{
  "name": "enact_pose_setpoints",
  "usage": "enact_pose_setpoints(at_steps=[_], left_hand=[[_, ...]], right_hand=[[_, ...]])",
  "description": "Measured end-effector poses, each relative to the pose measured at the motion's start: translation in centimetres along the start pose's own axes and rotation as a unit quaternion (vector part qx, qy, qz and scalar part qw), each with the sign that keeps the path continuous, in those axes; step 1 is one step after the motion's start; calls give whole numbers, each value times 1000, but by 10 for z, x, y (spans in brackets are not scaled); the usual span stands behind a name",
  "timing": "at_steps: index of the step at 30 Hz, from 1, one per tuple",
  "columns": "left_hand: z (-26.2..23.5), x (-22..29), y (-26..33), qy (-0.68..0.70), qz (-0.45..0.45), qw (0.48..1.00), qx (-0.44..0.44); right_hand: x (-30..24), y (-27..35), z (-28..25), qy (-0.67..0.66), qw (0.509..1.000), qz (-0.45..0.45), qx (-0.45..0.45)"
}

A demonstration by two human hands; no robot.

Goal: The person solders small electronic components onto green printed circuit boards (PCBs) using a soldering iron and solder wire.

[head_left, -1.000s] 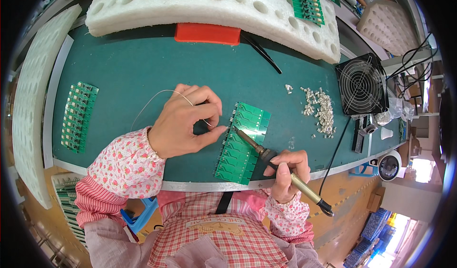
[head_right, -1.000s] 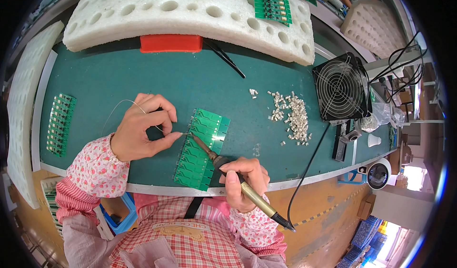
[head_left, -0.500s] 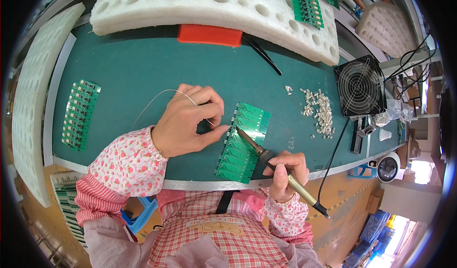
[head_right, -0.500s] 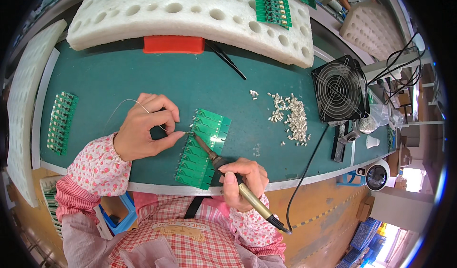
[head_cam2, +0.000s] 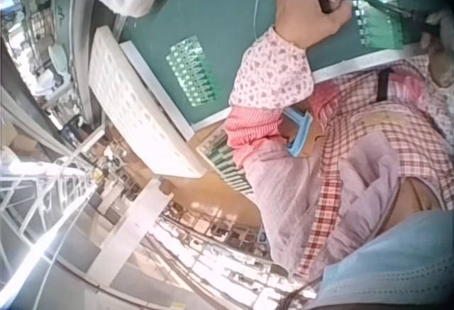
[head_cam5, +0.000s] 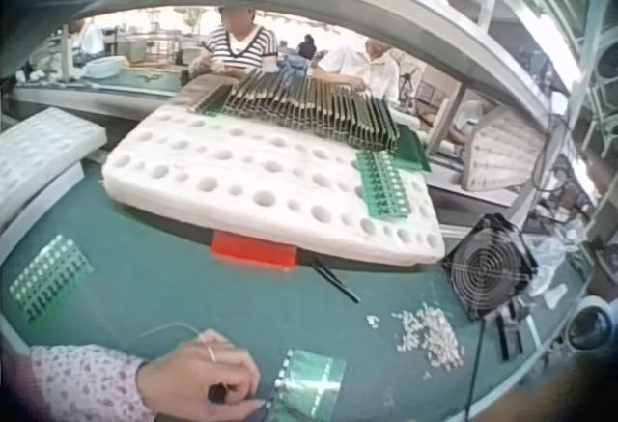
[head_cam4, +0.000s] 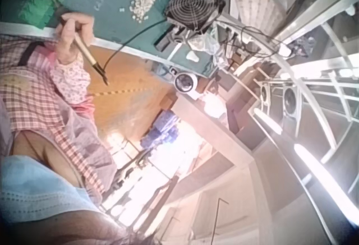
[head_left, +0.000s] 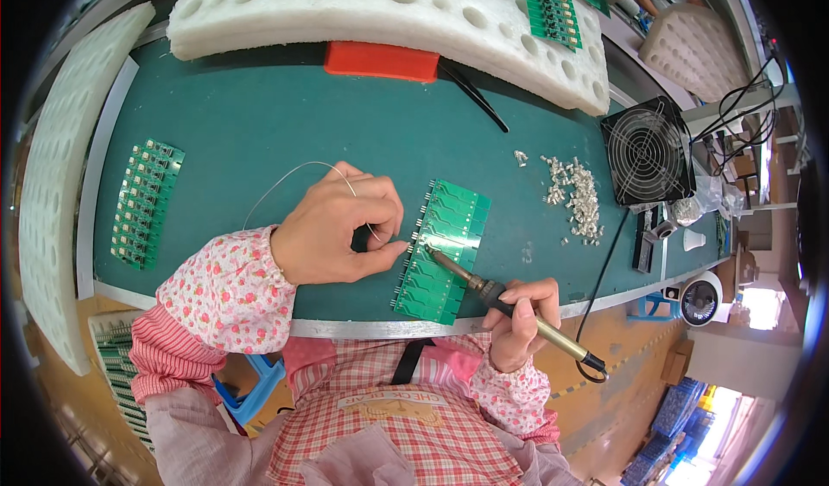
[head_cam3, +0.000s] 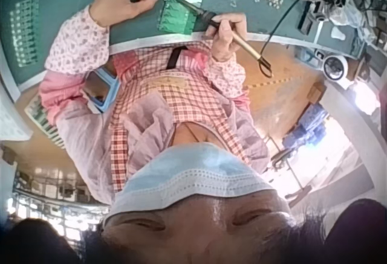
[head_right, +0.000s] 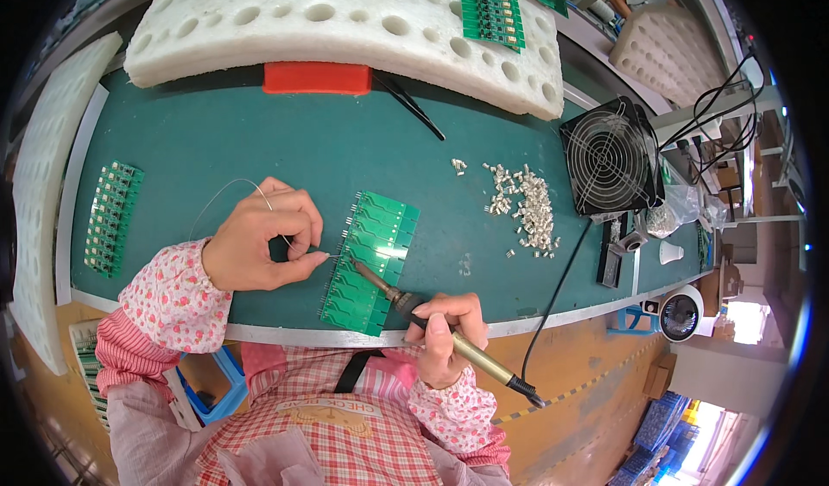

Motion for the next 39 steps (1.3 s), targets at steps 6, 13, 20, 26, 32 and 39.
enact_pose_setpoints(at_steps=[6, 13, 20, 26, 32, 39], left_hand=[[0, 0, -1, -5, 0, 1000, 10], [1, -1, -3, -16, -13, 1000, 3], [1, -1, -4, -38, -20, 999, 8], [1, -2, -4, -30, -26, 999, 8], [4, -1, -4, -43, -16, 999, 3], [2, -1, -4, -38, -17, 999, 27]], right_hand=[[0, -3, 5, 9, 999, 27, 30], [4, -2, 3, -10, 999, 30, -14], [4, -3, 5, -7, 999, 11, -30], [-5, -3, 9, 43, 995, -71, -48], [-7, -3, 9, 55, 994, -80, -45], [-2, 1, 7, 33, 997, -71, -11]])
Point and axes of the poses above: each hand's wrist, its own y-axis away from the middle knuckle, its own z-axis out of the palm, x = y × z, the point moved 7 cm from there along -y, towards the middle knuckle, and after that the axes turned 12 degrees about -x, right-handed, at the moved point
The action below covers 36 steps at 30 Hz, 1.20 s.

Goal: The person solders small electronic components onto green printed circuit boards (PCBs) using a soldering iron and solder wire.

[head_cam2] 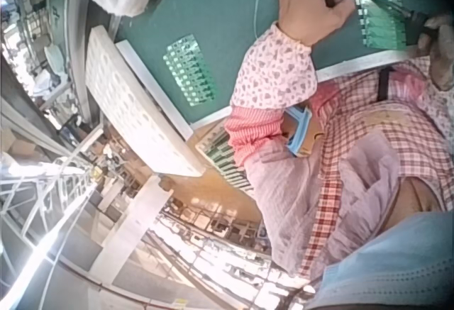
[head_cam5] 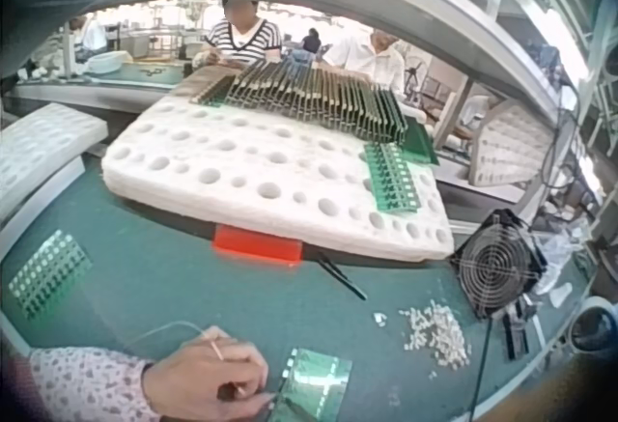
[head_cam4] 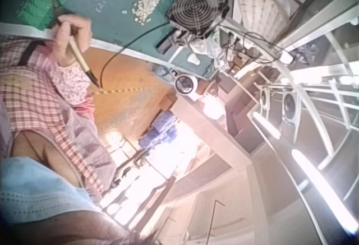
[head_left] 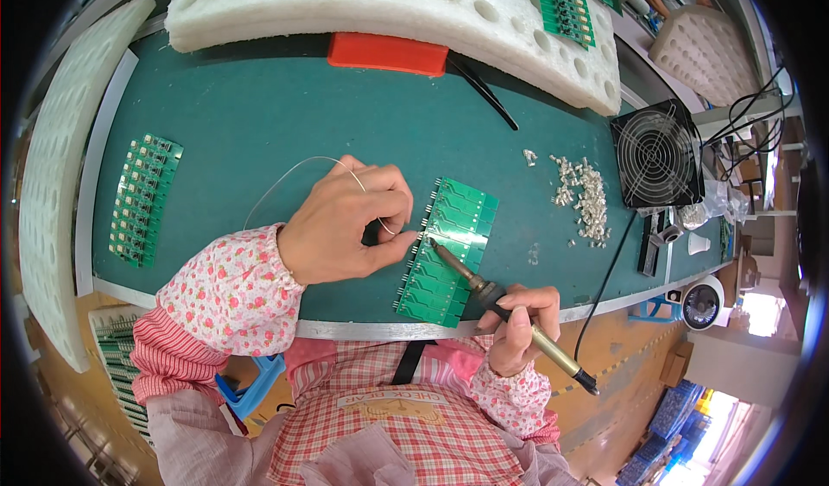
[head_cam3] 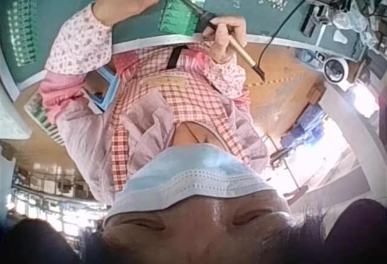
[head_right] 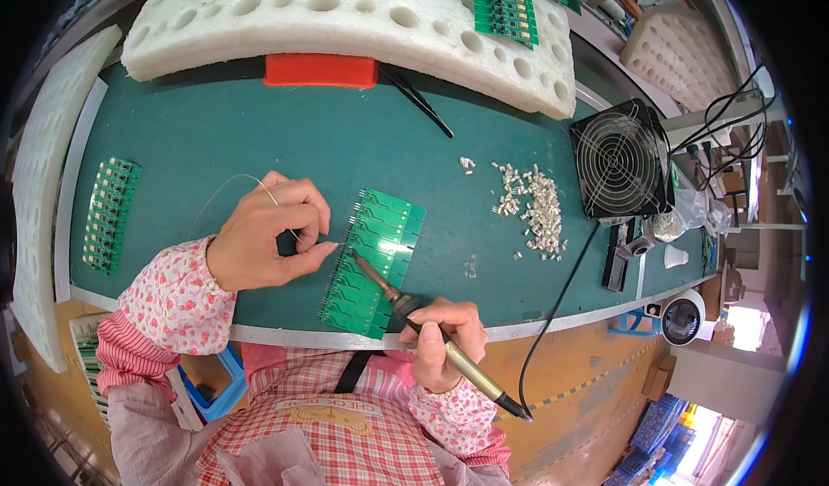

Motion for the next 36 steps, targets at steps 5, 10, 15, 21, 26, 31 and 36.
enact_pose_setpoints(at_steps=[5, 10, 15, 21, 26, 31, 36], left_hand=[[-1, -1, 0, 2, -3, 1000, 2], [1, 1, -1, -18, -6, 1000, -9], [2, 0, -2, -23, -4, 1000, -14], [3, 2, -1, -26, 8, 1000, -10], [3, 2, -1, -31, 6, 1000, -3], [3, 2, -1, -29, 8, 1000, -4], [-1, 1, 1, -4, 2, 1000, -24]], right_hand=[[3, 1, -3, -31, 999, 28, 18], [4, 0, 0, 0, 999, 39, -11], [3, -1, 1, -3, 999, 33, -21], [3, -1, 1, -2, 999, 27, -17], [2, -1, 2, 4, 999, 35, -23], [3, 0, 2, -4, 998, 51, -22], [2, 3, -1, -7, 998, 54, 7]])
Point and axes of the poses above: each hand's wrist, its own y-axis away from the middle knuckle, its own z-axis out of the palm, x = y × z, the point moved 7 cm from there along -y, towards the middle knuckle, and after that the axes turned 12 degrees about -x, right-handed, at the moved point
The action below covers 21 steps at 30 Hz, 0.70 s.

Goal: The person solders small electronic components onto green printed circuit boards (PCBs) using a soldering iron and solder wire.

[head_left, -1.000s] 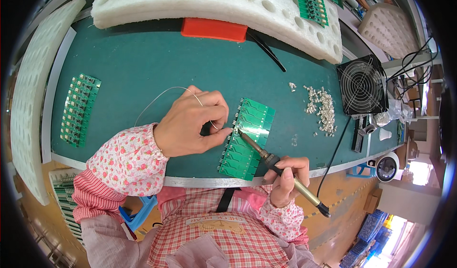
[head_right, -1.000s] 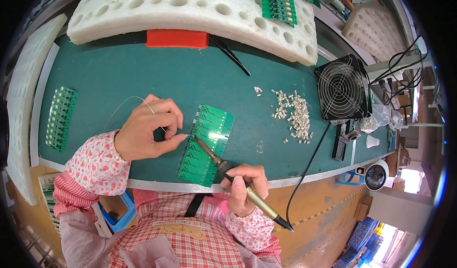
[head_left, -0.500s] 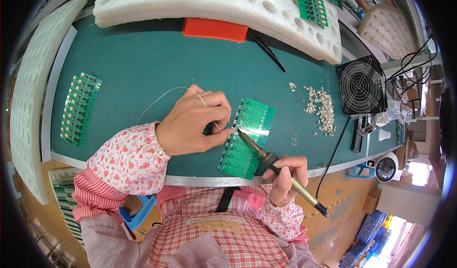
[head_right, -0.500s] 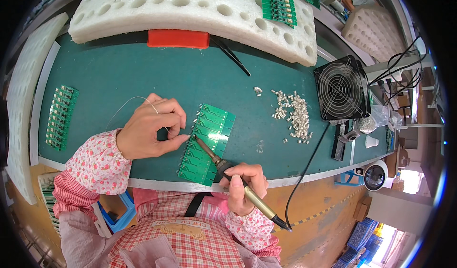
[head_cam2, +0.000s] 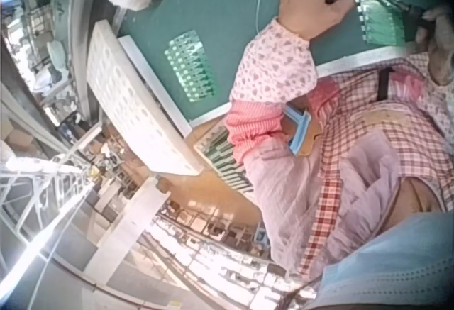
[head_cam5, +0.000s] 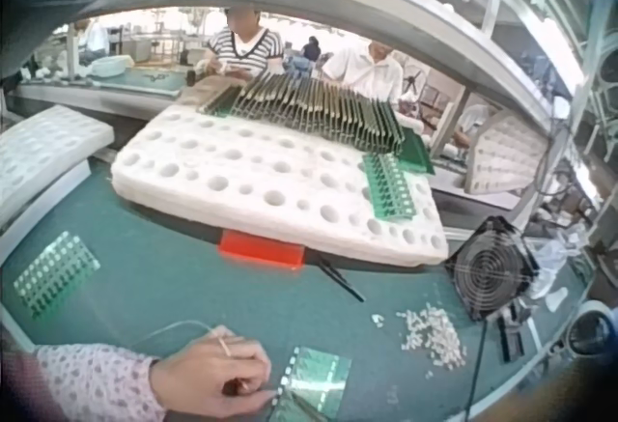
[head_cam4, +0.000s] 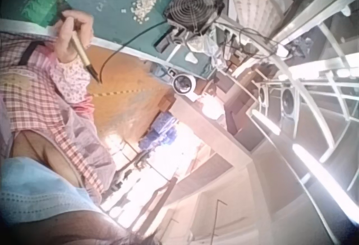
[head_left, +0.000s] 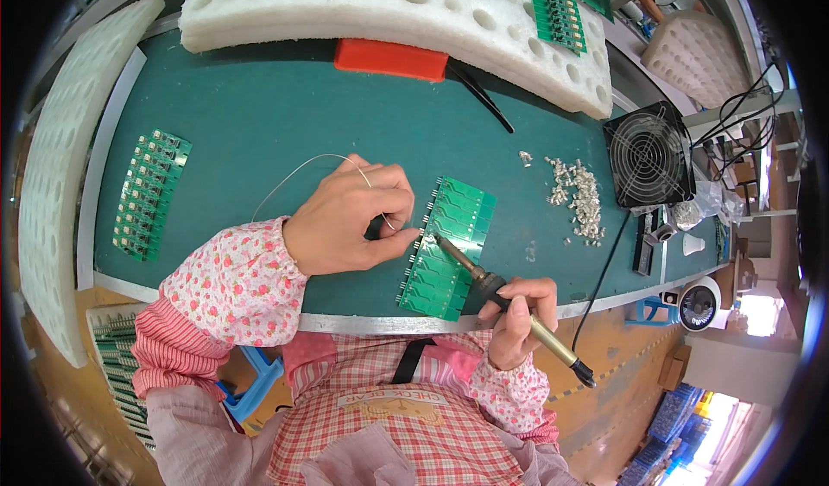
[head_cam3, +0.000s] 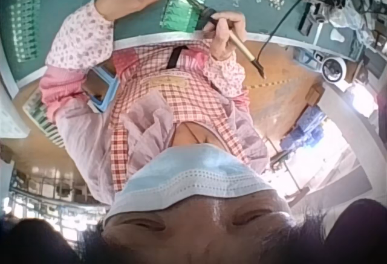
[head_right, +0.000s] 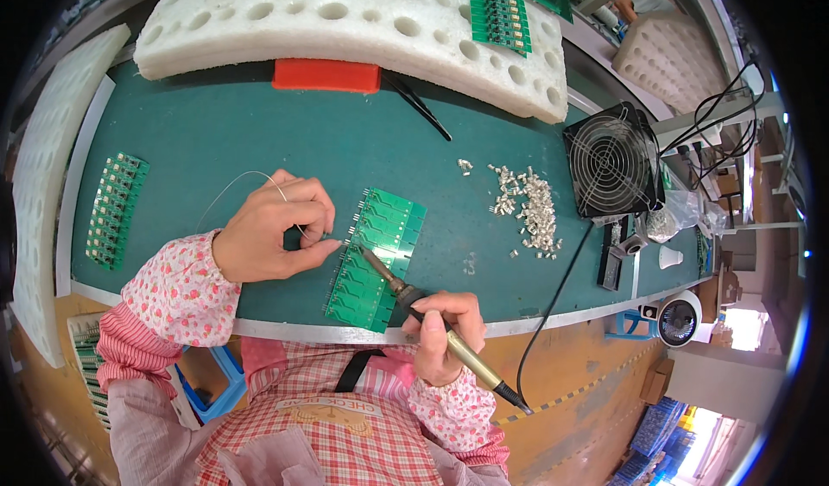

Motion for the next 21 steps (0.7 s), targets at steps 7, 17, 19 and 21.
enact_pose_setpoints(at_steps=[7, 17, 19, 21], left_hand=[[2, 6, 2, 19, 35, 999, -37], [4, 8, 4, 24, 37, 998, -38], [4, 6, 2, 24, 35, 999, -32], [6, 5, 2, 24, 36, 999, -27]], right_hand=[[-3, 6, -4, -36, 997, -46, 54], [-3, 7, 0, -36, 998, -54, 26], [-3, 8, -1, -36, 998, -42, 28], [0, 8, -1, -38, 998, -30, 28]])
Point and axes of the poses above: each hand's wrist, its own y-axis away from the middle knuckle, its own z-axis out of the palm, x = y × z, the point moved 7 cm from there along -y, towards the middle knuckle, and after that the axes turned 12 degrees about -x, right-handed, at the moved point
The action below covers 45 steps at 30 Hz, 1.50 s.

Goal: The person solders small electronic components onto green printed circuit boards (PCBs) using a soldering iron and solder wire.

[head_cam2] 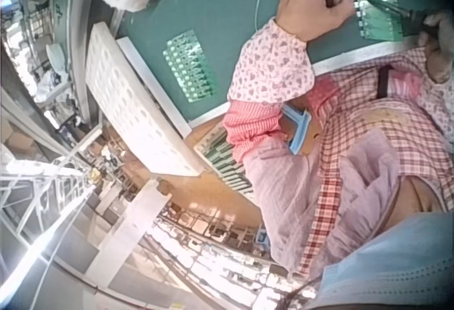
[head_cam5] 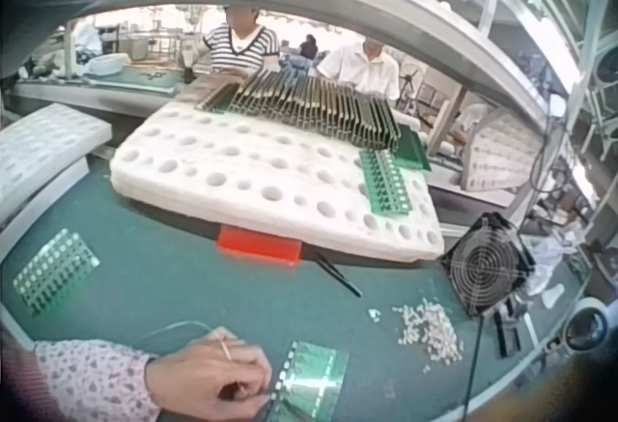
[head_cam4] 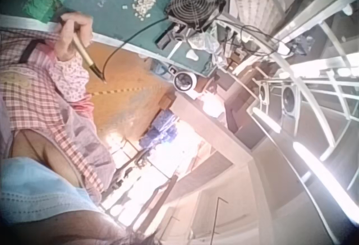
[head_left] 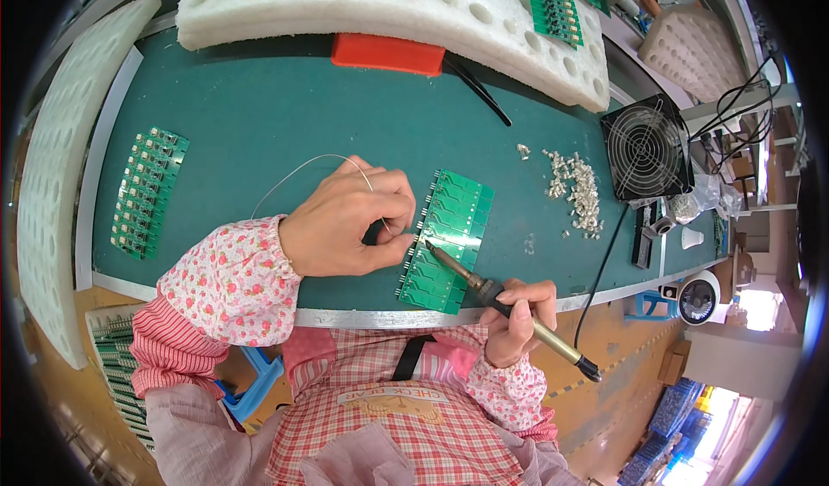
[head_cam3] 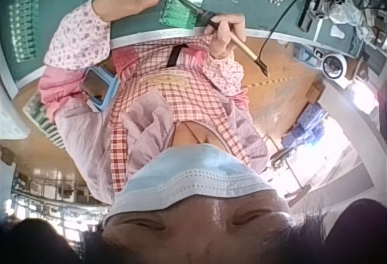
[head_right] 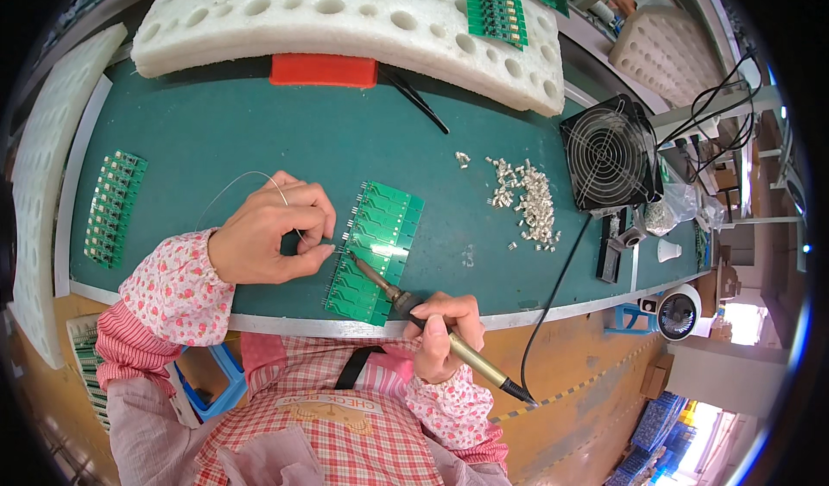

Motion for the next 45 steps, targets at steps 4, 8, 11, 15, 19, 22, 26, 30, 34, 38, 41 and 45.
enact_pose_setpoints(at_steps=[4, 8, 11, 15, 19, 22, 26, 30, 34, 38, 41, 45], left_hand=[[1, 1, 0, -26, -5, 1000, 7], [2, 0, -1, -32, -10, 999, 3], [1, 1, -2, -30, -4, 1000, 7], [1, 2, -2, -32, -3, 999, 6], [2, 1, -1, -44, -10, 999, 3], [1, 1, -1, -33, 1, 999, 15], [0, 1, -1, -33, 0, 999, 13], [1, 2, -2, -43, 4, 999, 12], [1, 2, -2, -45, 1, 999, 8], [-1, 1, -2, -29, -5, 1000, 9], [0, 1, -3, -34, -10, 999, 5], [2, 1, -3, -45, -6, 999, 6]], right_hand=[[1, -1, 1, 6, 1000, 1, -9], [0, -2, 2, 4, 999, -18, -30], [0, -1, 0, 11, 999, -21, -27], [-2, -2, 2, 14, 1000, -12, -23], [0, -2, 3, 8, 999, -7, -41], [-1, -2, 3, 14, 999, -16, -46], [-2, -2, 3, 23, 998, -25, -50], [-2, -3, 3, 26, 998, -20, -51], [0, -1, 2, 39, 998, -23, -48], [-3, -2, -1, 13, 999, -37, -26], [0, 0, 2, 14, 999, -11, -36], [0, -2, 3, 23, 999, -3, -44]])
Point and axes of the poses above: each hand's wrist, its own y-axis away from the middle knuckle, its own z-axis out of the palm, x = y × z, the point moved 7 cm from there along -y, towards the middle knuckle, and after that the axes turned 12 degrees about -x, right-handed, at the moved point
